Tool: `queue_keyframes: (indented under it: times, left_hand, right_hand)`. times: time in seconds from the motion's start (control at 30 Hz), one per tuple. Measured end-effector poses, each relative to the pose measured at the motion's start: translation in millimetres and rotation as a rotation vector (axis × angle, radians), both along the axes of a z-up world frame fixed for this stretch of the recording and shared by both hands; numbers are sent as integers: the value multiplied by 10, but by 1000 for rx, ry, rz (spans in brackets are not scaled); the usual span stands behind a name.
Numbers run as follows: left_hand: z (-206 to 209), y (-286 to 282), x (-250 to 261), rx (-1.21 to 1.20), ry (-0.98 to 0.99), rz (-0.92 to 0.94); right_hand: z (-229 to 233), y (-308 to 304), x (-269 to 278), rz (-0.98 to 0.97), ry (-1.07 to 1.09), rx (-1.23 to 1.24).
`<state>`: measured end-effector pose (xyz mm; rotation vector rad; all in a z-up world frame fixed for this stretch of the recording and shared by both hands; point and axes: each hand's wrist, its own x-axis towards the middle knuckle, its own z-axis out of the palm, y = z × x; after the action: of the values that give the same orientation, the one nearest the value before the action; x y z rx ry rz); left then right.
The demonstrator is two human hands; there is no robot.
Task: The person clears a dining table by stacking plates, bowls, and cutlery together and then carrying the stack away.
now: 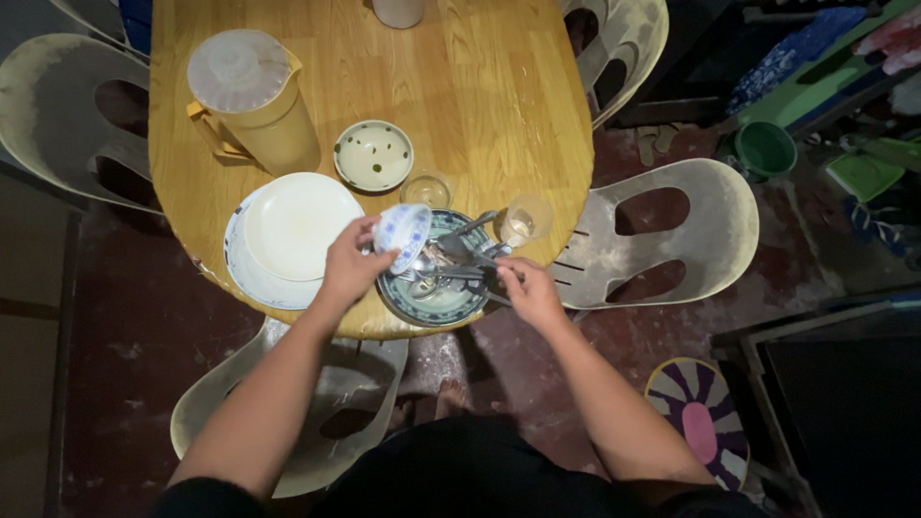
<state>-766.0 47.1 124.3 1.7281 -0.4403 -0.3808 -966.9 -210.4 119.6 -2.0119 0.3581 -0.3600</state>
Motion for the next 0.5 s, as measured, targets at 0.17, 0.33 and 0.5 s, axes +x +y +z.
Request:
queue_keyframes:
  times: [0.17,0.33,0.5]
  left_hand:
    - [219,64,-232,57,-189,-167]
    - [-98,66,-239,-36,-41,-18]
    - [-388,167,-316,-221,508,238]
  right_hand:
    - [-22,-59,105,-28,49,-21]
    - [3,-92,170,-23,3,-60]
    - [210,-143,143,-6,-68,-325]
